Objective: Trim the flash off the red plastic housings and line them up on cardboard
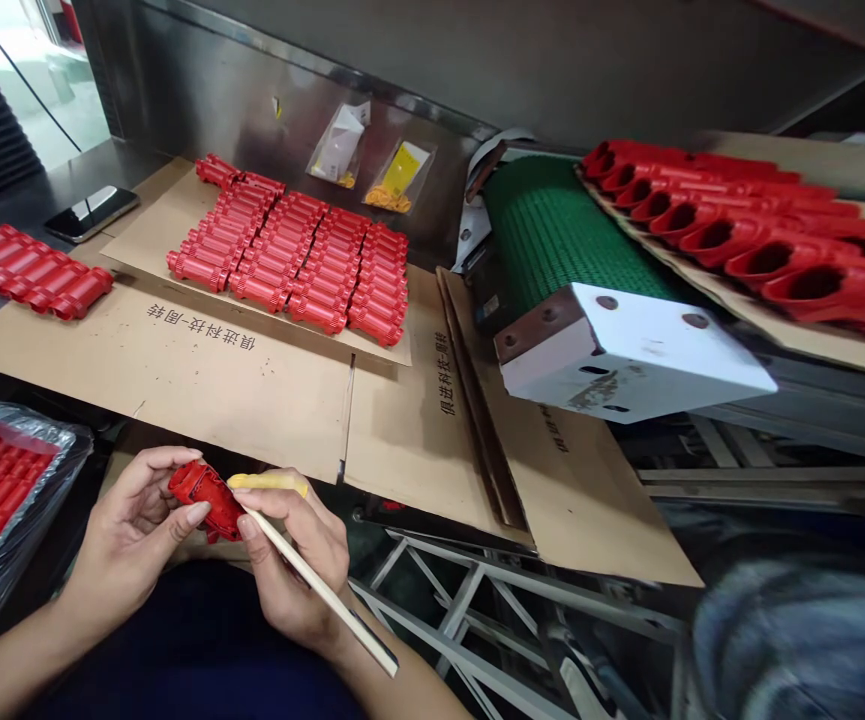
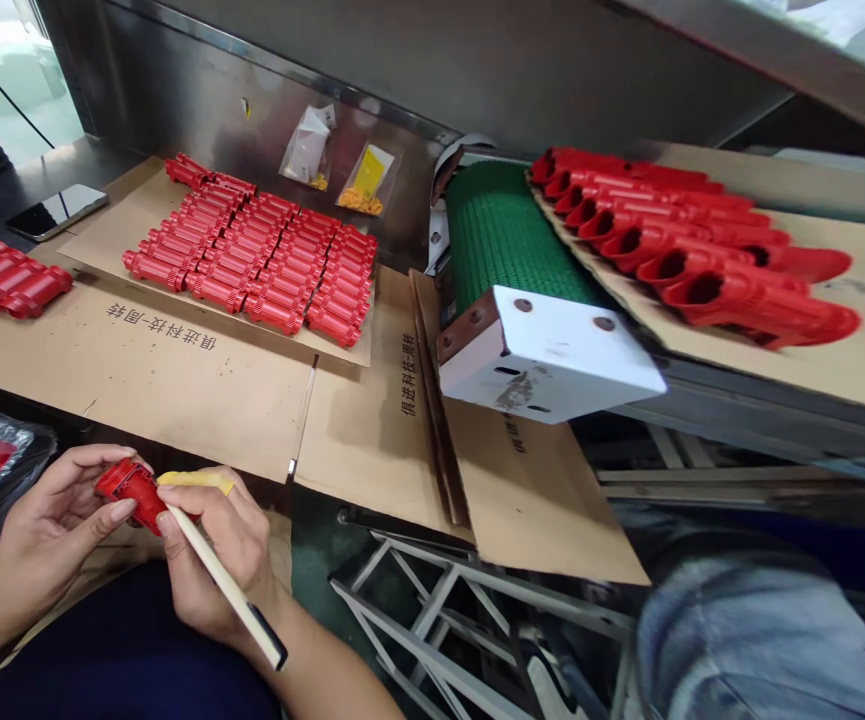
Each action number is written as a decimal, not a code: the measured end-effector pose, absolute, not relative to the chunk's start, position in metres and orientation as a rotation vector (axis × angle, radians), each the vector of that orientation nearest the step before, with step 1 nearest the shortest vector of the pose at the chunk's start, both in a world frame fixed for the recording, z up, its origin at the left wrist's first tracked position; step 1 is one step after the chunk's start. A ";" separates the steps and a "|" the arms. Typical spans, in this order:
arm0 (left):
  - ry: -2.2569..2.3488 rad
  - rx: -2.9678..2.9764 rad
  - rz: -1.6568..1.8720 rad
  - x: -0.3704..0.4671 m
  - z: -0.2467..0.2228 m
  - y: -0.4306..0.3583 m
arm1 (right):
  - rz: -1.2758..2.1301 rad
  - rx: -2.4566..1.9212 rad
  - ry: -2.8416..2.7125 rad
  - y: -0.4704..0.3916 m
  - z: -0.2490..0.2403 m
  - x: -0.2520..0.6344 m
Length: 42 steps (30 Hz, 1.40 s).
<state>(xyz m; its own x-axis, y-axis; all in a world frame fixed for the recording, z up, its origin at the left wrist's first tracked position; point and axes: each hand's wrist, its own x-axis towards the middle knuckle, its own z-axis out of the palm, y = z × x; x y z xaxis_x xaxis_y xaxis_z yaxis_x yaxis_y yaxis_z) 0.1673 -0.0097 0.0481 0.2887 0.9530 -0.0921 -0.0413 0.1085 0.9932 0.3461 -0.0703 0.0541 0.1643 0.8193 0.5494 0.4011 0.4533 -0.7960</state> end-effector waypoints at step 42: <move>0.913 1.243 0.778 0.155 0.051 0.005 | 0.702 -1.138 -1.340 -0.071 0.073 0.365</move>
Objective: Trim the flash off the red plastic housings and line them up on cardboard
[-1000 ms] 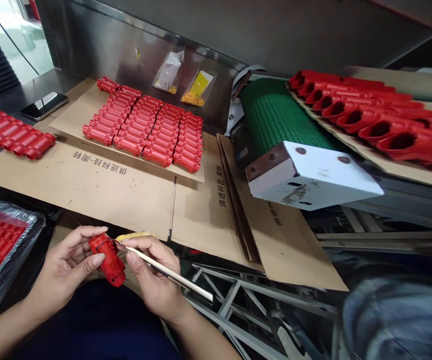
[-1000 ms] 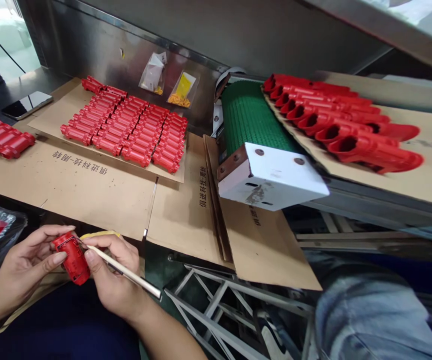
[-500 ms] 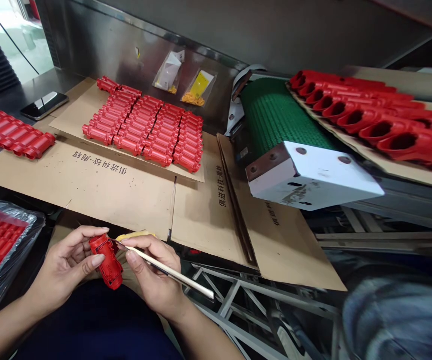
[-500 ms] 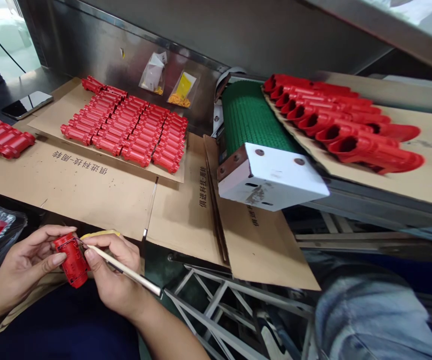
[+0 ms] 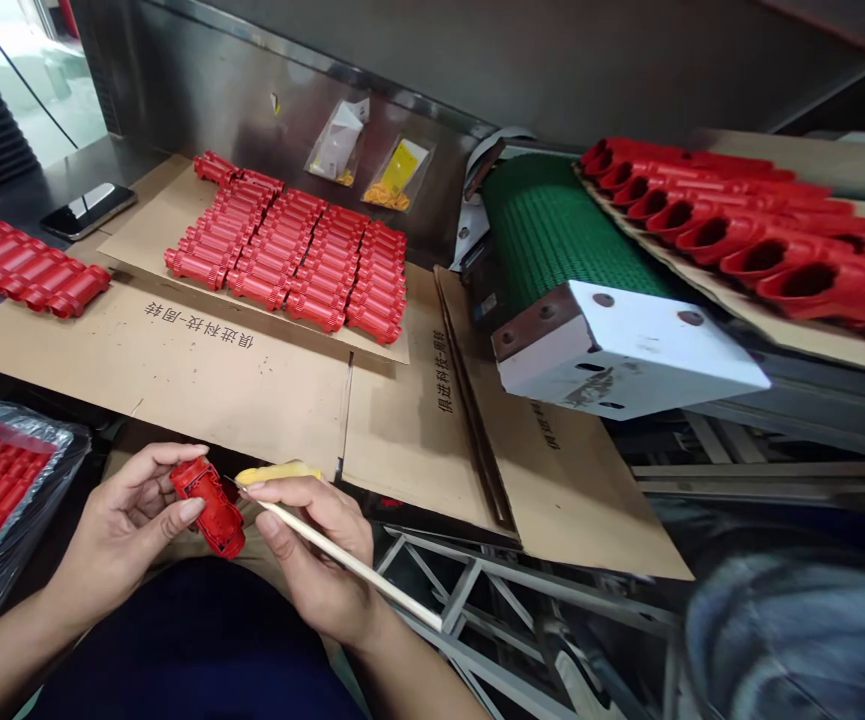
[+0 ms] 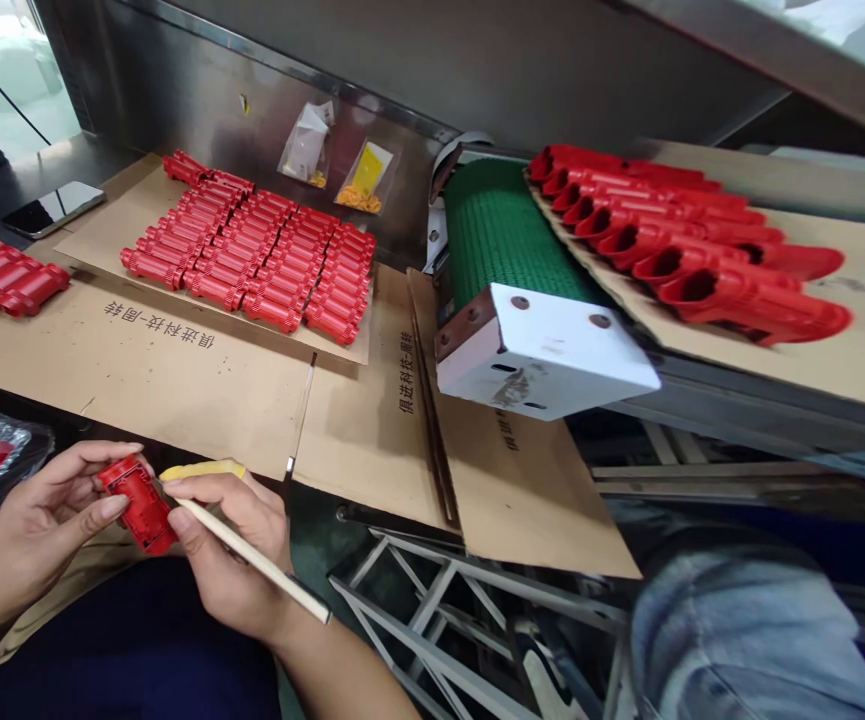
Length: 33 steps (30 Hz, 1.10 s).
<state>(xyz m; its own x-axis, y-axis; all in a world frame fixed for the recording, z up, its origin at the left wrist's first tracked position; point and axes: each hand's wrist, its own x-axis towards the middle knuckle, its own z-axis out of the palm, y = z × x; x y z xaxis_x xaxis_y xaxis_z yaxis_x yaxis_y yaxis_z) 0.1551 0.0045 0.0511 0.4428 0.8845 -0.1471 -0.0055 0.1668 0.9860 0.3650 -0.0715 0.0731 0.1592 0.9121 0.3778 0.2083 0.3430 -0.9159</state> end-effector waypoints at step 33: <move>0.909 0.708 0.794 0.174 0.066 0.002 | 0.974 -1.192 -1.940 -0.057 0.086 0.400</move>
<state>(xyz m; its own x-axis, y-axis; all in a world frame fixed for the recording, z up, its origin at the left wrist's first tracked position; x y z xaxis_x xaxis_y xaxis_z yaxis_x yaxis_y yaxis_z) 0.1738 0.0018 0.0655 0.3827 0.8318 -0.4021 -0.2864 0.5206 0.8043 0.3998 -0.0568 0.0864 -0.3730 0.9164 0.1452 0.4314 0.3098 -0.8473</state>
